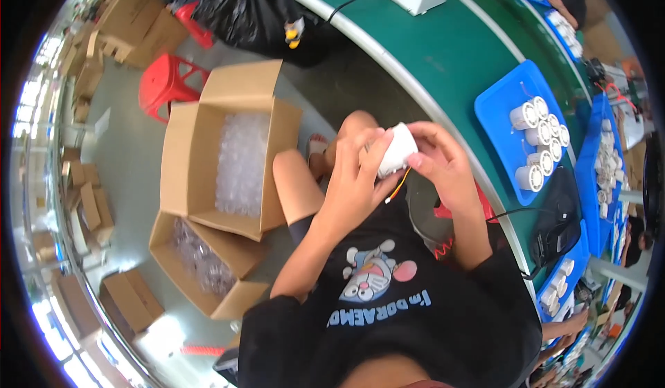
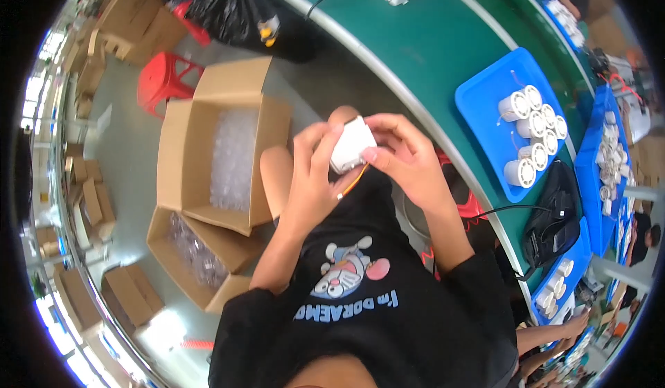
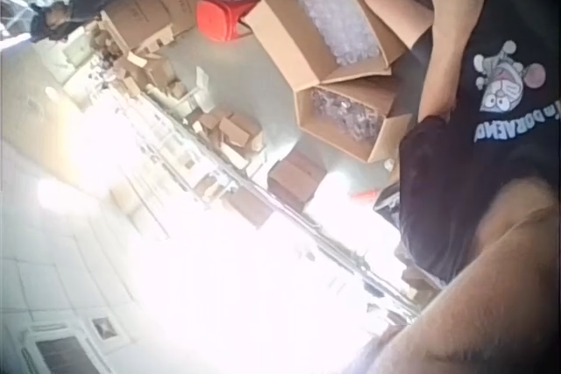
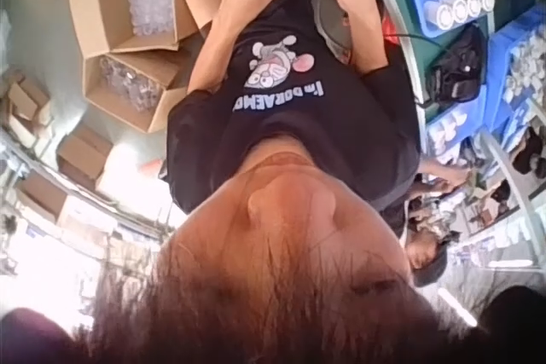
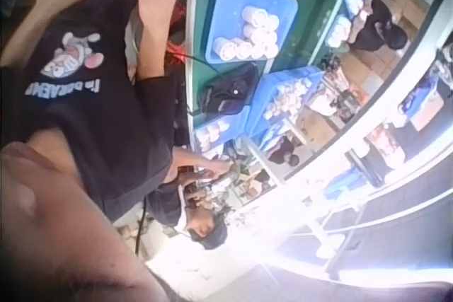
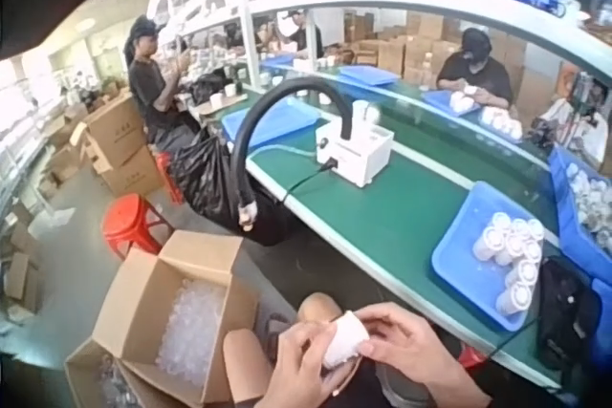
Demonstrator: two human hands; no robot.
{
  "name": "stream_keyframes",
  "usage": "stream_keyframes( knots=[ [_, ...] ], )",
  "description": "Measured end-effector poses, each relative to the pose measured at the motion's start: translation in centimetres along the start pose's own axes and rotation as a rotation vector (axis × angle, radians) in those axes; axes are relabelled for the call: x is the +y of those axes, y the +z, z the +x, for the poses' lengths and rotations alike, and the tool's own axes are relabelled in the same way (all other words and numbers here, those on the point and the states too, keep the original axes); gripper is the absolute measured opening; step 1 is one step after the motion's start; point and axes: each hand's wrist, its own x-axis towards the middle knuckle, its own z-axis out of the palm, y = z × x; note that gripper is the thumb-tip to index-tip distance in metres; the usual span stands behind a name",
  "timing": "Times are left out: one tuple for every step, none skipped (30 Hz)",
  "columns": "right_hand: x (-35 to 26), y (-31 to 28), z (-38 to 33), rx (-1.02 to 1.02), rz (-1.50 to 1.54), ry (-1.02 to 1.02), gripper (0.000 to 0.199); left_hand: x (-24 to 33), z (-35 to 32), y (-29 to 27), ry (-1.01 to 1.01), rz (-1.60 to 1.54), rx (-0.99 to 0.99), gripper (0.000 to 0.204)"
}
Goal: The person assembles small electronic components by fitting a white cylindrical component into a transparent plastic shell by hand.
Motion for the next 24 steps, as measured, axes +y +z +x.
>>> stream_keyframes(
  knots=[
    [-0.3,-0.4,0.0,0.028,-0.026,0.028,0.041,0.3,0.1,0.3,-0.073,-0.090,-0.023,0.091],
    [-1.4,-1.0,-0.3,0.064,-0.093,0.082,0.041,0.4,0.1,0.3,-0.142,-0.179,-0.056,0.093],
    [-2.7,-1.9,0.0,0.071,-0.336,0.033,0.040,0.2,0.1,0.3,-0.134,-0.192,-0.088,0.096],
    [-4.0,-2.6,0.0,0.084,-0.578,-0.004,0.040,-0.3,-0.5,0.3,-0.207,-0.228,-0.093,0.092],
    [-6.3,-3.4,0.6,0.063,-0.875,-0.041,0.040,-1.3,-1.3,0.6,-0.255,-0.197,-0.115,0.088],
    [-6.8,-5.1,1.8,0.044,-1.003,-0.123,0.038,-2.3,-2.2,0.2,-0.311,-0.145,-0.129,0.084],
    [-7.7,-6.9,3.6,0.021,-1.053,-0.178,0.037,-3.1,-3.0,-0.4,-0.381,-0.078,-0.138,0.073],
    [-8.7,-8.9,5.6,0.018,-1.115,-0.228,0.035,-4.4,-4.3,-1.3,-0.398,0.001,-0.190,0.070],
    [-9.2,-11.0,8.2,0.052,-1.125,-0.253,0.034,-5.8,-6.1,-2.2,-0.459,0.043,-0.205,0.058],
    [-9.5,-13.5,11.2,0.112,-1.207,-0.284,0.033,-6.5,-8.1,-3.2,-0.613,0.023,-0.196,0.047],
    [-9.6,-17.1,14.2,0.185,-1.280,-0.369,0.032,-8.1,-10.7,-3.9,-0.680,0.050,-0.185,0.044],
    [-10.4,-19.5,16.8,0.261,-1.346,-0.362,0.032,-8.8,-12.6,-5.1,-0.753,0.114,-0.224,0.042],
    [-10.5,-22.5,19.7,0.352,-1.374,-0.388,0.032,-9.2,-14.5,-6.2,-0.827,0.181,-0.256,0.040],
    [-10.1,-25.7,22.8,0.445,-1.378,-0.433,0.033,-9.6,-16.5,-7.5,-0.944,0.263,-0.324,0.039],
    [-9.9,-27.9,25.7,0.570,-1.395,-0.416,0.034,-9.9,-19.0,-8.4,-1.025,0.262,-0.242,0.037],
    [-9.6,-30.0,28.3,0.564,-1.393,-0.439,0.034,-9.9,-21.7,-9.2,-1.107,0.262,-0.157,0.035],
    [-9.4,-32.0,30.6,0.684,-1.480,-0.495,0.035,-10.0,-24.1,-9.9,-1.153,0.269,-0.106,0.032],
    [-9.0,-33.5,32.5,0.805,-1.559,-0.550,0.037,-9.8,-26.4,-10.5,-1.202,0.280,-0.053,0.030],
    [-8.5,-34.2,33.9,0.795,-1.548,-0.569,0.037,-9.1,-28.3,-11.0,-1.253,0.268,0.004,0.028],
    [-7.9,-34.7,35.1,0.869,-1.540,-0.530,0.038,-8.3,-30.0,-11.3,-1.304,0.254,0.063,0.026],
    [-7.4,-35.2,36.1,0.943,-1.531,-0.488,0.039,-7.5,-31.5,-11.5,-1.308,0.297,0.092,0.025],
    [-7.0,-35.9,36.9,0.954,-1.543,-0.479,0.040,-6.6,-33.2,-11.5,-1.312,0.337,0.119,0.024],
    [-6.0,-35.1,38.1,0.934,-1.532,-0.488,0.039,-5.5,-35.9,-11.8,-1.403,0.328,0.173,0.023],
    [-5.5,-34.9,38.8,0.925,-1.533,-0.495,0.038,-5.0,-38.3,-11.6,-1.488,0.304,0.219,0.022]
  ],
)
